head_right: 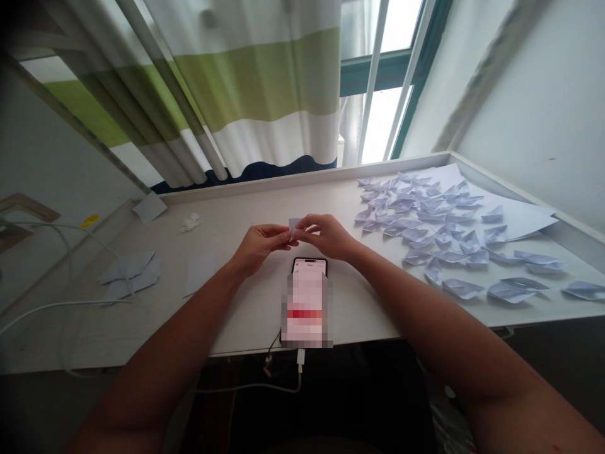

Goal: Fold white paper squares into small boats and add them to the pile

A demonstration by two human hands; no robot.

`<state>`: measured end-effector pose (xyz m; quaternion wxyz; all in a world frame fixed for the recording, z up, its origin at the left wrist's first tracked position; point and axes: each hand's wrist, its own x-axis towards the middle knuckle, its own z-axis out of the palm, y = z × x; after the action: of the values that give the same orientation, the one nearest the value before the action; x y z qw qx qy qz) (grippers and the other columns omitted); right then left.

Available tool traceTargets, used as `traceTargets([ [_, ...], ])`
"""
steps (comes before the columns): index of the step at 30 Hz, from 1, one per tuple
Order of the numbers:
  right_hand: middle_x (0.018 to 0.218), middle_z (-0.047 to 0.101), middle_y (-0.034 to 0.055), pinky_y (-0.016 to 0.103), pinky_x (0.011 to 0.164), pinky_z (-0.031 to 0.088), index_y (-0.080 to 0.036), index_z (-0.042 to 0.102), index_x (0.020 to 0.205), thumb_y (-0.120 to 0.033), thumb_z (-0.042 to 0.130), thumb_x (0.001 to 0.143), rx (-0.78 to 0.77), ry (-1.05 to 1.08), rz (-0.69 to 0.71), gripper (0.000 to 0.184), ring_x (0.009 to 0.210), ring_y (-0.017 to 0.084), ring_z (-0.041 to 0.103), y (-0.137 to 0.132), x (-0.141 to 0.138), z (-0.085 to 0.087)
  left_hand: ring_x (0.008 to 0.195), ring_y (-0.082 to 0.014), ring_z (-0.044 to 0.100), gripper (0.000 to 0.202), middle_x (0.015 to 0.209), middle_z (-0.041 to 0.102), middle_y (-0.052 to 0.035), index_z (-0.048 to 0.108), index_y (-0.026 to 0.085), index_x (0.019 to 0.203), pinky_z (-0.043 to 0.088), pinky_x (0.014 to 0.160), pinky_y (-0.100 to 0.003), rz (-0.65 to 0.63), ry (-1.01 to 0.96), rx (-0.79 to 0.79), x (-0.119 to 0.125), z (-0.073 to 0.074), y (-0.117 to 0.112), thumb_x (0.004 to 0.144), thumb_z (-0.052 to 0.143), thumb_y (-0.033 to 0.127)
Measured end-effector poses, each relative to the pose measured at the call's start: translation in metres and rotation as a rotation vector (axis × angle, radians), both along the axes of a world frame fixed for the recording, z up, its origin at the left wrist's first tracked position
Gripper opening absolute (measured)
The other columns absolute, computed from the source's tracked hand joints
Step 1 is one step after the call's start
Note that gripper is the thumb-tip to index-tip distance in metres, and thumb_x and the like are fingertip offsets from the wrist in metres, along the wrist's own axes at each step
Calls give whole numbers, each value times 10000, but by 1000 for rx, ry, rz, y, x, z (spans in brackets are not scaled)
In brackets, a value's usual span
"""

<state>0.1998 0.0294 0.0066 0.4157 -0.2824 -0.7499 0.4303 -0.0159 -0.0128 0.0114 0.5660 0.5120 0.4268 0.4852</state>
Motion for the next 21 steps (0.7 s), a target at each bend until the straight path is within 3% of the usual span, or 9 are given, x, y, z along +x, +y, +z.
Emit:
traceTargets([
  [5, 838, 804, 43, 449, 846, 646, -203, 796, 815, -632, 995, 683, -146, 128, -57, 491, 783, 222, 750, 1, -4, -1, 883, -258, 825, 461, 992, 865, -132, 875, 157, 1023, 612, 864, -401, -55, 16, 53, 2, 4, -2, 709, 1013, 465],
  [10, 788, 795, 38, 418, 749, 648, -205, 738, 796, -621, 1025, 637, -206, 207, -38, 530, 735, 228, 772, 0, -8, -2, 863, -257, 826, 518, 950, 868, -123, 873, 160, 1083, 606, 845, -397, -45, 13, 76, 4, 2, -3, 666, 1039, 419],
  [16, 707, 729, -50, 344, 673, 611, -251, 614, 1016, -518, 1068, 605, -275, 289, -56, 669, 672, 193, 744, -2, -10, -3, 861, -262, 826, 478, 922, 863, -119, 868, 153, 1006, 611, 855, -404, -17, 22, 87, 5, 4, -3, 658, 1042, 430],
  [21, 619, 578, -120, 320, 659, 585, -240, 633, 1133, -512, 1061, 629, -295, 293, -25, 715, 634, 167, 695, -3, -10, -2, 859, -253, 821, 452, 892, 856, -113, 857, 147, 964, 617, 876, -409, -45, 17, 67, 5, 4, -4, 647, 1043, 408],
])
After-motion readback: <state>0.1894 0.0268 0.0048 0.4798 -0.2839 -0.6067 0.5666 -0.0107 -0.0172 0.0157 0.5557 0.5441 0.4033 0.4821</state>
